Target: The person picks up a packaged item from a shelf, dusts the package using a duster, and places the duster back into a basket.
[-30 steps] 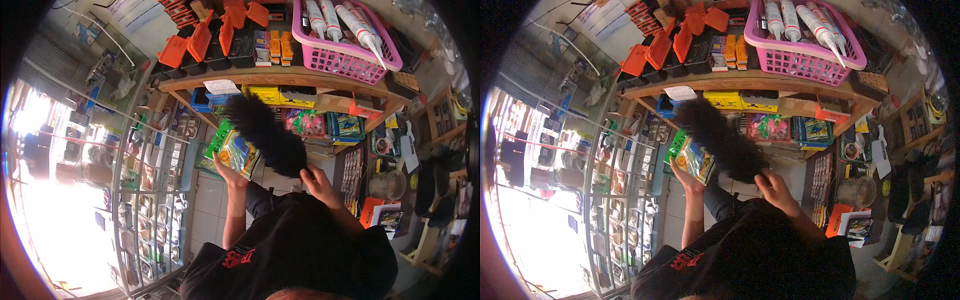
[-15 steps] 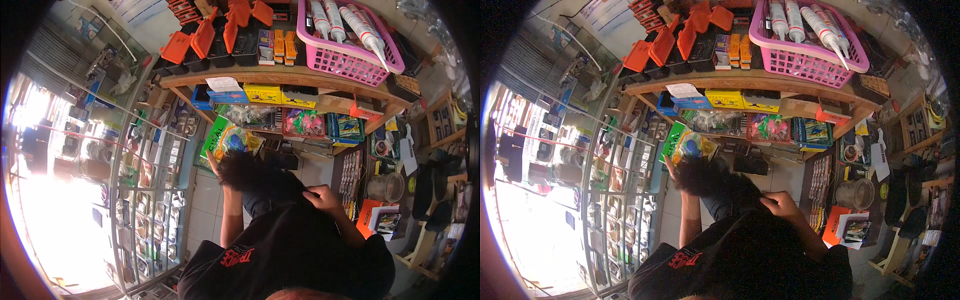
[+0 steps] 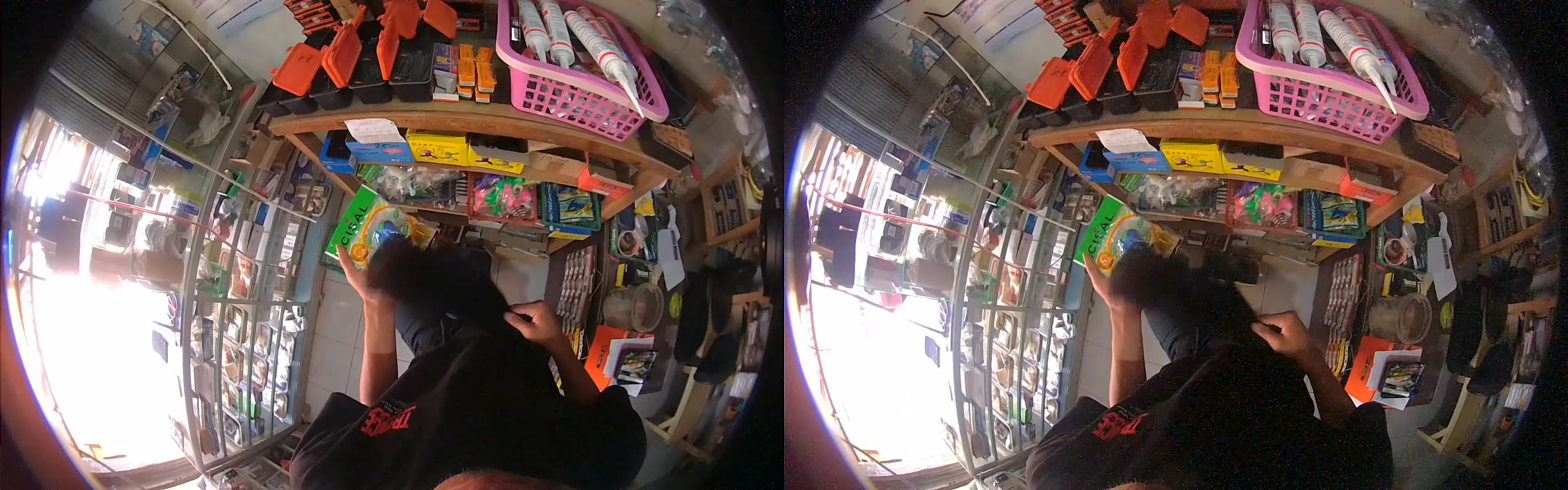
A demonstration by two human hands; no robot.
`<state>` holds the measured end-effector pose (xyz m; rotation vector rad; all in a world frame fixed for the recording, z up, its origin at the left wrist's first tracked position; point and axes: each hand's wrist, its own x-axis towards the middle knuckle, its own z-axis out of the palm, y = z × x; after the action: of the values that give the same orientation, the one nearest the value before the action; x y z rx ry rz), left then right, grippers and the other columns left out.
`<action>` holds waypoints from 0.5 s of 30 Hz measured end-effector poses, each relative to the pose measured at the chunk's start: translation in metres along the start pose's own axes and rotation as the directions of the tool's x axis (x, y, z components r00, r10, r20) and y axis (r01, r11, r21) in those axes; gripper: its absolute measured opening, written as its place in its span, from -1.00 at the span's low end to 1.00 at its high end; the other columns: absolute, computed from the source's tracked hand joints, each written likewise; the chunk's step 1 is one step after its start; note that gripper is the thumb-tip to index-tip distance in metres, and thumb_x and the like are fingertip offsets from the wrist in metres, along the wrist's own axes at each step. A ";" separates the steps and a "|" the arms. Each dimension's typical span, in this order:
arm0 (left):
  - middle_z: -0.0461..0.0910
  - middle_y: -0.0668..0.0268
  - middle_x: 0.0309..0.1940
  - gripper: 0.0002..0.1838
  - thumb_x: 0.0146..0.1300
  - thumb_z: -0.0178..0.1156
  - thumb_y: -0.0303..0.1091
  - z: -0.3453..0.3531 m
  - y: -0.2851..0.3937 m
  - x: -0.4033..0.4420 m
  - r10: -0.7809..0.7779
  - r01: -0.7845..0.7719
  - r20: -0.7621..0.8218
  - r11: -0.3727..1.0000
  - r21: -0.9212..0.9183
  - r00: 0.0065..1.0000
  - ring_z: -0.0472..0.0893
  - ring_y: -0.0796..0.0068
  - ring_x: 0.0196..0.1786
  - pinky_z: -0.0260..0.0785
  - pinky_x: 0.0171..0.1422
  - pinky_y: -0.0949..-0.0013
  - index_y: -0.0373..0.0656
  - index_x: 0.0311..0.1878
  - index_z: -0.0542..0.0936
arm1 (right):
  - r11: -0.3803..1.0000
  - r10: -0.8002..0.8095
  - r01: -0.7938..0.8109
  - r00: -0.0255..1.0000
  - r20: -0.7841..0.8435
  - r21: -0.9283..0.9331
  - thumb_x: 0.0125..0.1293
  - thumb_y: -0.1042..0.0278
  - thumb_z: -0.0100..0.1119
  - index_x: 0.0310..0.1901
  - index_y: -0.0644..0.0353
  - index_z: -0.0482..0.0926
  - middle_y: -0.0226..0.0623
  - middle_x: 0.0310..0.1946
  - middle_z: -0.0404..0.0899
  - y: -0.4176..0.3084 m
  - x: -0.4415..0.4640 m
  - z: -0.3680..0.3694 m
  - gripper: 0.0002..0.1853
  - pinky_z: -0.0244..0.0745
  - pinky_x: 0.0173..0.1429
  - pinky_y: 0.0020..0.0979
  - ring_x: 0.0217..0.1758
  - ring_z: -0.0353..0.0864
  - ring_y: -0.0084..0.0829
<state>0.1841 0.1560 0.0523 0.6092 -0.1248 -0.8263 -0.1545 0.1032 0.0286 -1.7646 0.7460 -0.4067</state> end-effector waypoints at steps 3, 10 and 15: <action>0.54 0.11 0.15 -0.30 0.48 -0.23 0.23 0.018 0.004 -0.013 -0.059 0.060 0.027 0.998 -0.029 0.998 0.59 0.15 0.12 0.47 0.24 0.06 -0.19 0.34 0.38 | 1.000 -0.020 0.022 0.989 -0.147 0.009 0.34 0.30 0.25 -0.35 0.41 0.60 -0.13 -0.61 0.50 0.003 0.003 0.012 -0.72 0.33 -0.40 -0.36 -0.51 0.40 -0.59; 0.55 0.15 0.15 -0.30 0.46 -0.23 0.25 -0.001 0.001 -0.005 -0.098 0.106 0.087 0.990 -0.089 0.991 0.56 0.13 0.15 0.42 0.29 0.05 -0.16 0.32 0.40 | 0.996 0.028 -0.017 0.992 -0.125 0.090 0.33 0.33 0.26 -0.30 0.41 0.61 -0.18 -0.57 0.52 0.010 0.007 0.024 -0.76 0.34 -0.35 -0.40 -0.47 0.39 -0.61; 0.53 0.13 0.18 -0.28 0.44 -0.18 0.27 0.018 0.002 -0.008 -0.014 0.012 -0.055 0.999 -0.046 0.998 0.56 0.13 0.17 0.44 0.29 0.04 -0.18 0.33 0.39 | 0.996 0.087 -0.088 0.995 0.039 0.017 0.34 0.26 0.26 -0.25 0.38 0.66 -0.05 -0.43 0.68 0.004 0.007 0.015 -0.73 0.46 -0.23 -0.35 -0.39 0.60 -0.47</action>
<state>0.1737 0.1549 0.0692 0.5903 -0.0514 -0.8220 -0.1408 0.1086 0.0191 -1.7112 0.7869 -0.3190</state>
